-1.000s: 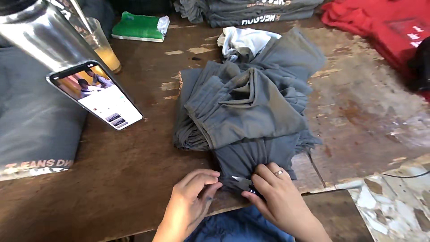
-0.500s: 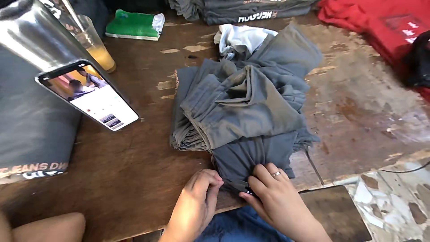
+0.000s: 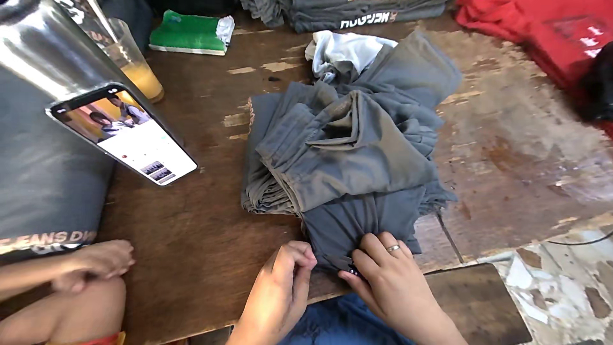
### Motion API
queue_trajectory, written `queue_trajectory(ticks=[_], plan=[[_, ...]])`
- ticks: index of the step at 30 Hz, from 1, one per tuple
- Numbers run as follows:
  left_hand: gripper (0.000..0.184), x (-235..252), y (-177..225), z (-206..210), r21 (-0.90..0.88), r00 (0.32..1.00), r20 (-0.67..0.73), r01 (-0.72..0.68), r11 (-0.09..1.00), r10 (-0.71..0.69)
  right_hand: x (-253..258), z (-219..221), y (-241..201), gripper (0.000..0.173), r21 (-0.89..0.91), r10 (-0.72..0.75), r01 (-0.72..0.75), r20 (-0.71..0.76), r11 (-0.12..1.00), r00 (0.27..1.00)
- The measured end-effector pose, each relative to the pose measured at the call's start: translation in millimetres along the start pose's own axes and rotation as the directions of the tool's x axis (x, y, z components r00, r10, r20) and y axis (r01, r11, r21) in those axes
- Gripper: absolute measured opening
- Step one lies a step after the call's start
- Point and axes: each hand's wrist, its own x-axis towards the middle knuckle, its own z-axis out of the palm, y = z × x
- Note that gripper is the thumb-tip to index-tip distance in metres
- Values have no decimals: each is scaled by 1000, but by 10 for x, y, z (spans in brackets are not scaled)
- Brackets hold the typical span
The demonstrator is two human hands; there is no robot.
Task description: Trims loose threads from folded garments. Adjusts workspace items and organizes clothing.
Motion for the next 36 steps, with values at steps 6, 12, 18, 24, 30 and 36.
queue_trajectory(ticks=[6, 12, 18, 24, 30, 36], plan=[[4, 2, -8, -18, 10, 1000, 19, -15, 1000, 15, 24, 67, -24, 59, -12, 20, -21, -57, 1000, 998], [7, -6, 45, -226, -285, 971, 224, -12, 958, 79, 15, 53, 10, 59, 39, 12, -11, -41, 999, 999], [43, 31, 188, -654, -194, 698, 708, 45, 980, 108, -22, -33, 147, 59, 281, 5, -8, 13, 960, 1000], [37, 158, 118, -319, 227, 992, 86, 75, 971, -97, -10, -42, 169, 58, 318, 3, -4, 6, 948, 1000], [18, 108, 44, -371, -21, 993, 107, 57, 998, -54, -6, -33, 189, 58, 332, 5, -2, -9, 943, 1000], [46, 91, 205, -414, 204, 970, 227, 37, 978, -84, 30, -128, 247, 55, 504, 12, -17, 13, 864, 1000]])
